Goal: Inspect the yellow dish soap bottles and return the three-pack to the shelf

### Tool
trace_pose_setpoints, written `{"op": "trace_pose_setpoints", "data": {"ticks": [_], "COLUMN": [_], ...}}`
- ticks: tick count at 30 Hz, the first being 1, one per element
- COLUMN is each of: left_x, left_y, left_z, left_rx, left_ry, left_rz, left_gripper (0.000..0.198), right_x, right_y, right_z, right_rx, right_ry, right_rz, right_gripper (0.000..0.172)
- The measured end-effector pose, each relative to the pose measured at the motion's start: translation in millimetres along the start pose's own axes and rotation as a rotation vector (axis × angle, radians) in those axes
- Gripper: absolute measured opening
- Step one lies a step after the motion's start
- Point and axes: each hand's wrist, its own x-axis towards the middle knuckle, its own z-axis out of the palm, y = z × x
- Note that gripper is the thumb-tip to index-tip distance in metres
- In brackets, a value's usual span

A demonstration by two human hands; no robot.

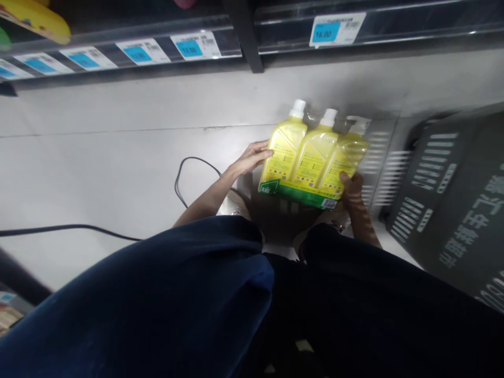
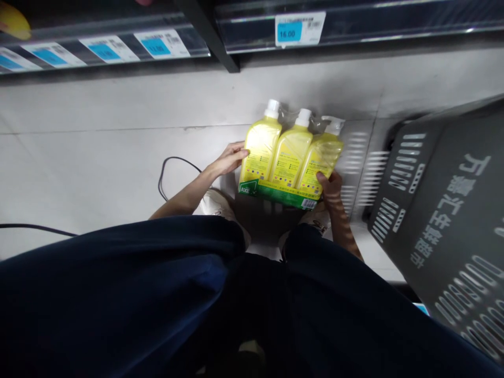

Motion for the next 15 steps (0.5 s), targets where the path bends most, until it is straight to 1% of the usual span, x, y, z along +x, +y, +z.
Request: {"op": "trace_pose_setpoints", "data": {"ticks": [4,10,15], "left_x": [-0.4,0.5,0.5], "left_y": [1.3,2.9,1.5], "left_z": [0.9,3.2,2.7], "left_rx": [-0.007,0.004,-0.009], "left_ry": [-0.001,0.064,0.046], "left_rz": [0.005,-0.026,-0.026], "left_gripper": [0.052,0.062,0.057], "right_x": [4.2,4.6,3.2], "right_y": [6.1,4.3,-0.2], "right_z": [-2.0,1.2,6.2], "right_rx": [-0.022,0.009,0.028], "right_ry": [0.018,0.025,0.03], "right_rz": [-0.006,-0.017,0.001], "right_gripper": [0.04,0.041,0.039]}}
